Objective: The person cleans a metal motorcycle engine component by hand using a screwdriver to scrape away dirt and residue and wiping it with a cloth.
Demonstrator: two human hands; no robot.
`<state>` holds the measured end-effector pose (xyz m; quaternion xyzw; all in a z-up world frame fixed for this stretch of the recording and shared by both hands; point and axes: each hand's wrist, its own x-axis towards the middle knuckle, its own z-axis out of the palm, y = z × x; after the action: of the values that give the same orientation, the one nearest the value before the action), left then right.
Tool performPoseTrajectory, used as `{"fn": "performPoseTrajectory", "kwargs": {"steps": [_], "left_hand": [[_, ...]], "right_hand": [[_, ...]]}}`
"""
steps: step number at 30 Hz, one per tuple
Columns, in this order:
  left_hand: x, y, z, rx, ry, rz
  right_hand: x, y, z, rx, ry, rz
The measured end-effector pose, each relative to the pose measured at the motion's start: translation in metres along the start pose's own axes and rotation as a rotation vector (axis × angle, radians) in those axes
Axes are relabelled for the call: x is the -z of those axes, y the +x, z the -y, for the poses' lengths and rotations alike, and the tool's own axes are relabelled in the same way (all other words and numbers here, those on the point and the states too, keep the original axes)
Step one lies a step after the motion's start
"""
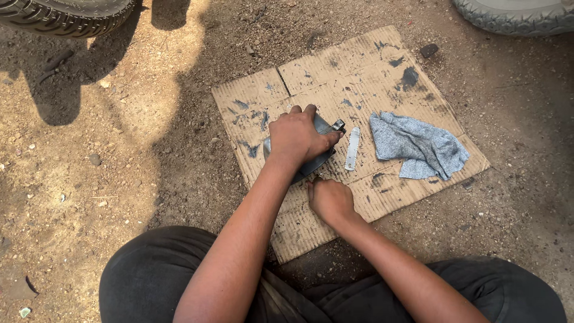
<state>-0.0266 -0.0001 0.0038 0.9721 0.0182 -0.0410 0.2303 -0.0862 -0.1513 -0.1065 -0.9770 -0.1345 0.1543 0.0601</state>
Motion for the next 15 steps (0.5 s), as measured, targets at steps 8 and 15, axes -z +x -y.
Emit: {"fn": "performPoseTrajectory", "kwargs": {"steps": [8, 15], "left_hand": [[0.001, -0.001, 0.001, 0.003, -0.006, 0.003], [0.0, -0.003, 0.0, 0.021, -0.025, 0.021]], "right_hand": [[-0.008, -0.006, 0.009, 0.007, -0.027, 0.029], [0.02, 0.002, -0.004, -0.165, 0.074, 0.101]]}}
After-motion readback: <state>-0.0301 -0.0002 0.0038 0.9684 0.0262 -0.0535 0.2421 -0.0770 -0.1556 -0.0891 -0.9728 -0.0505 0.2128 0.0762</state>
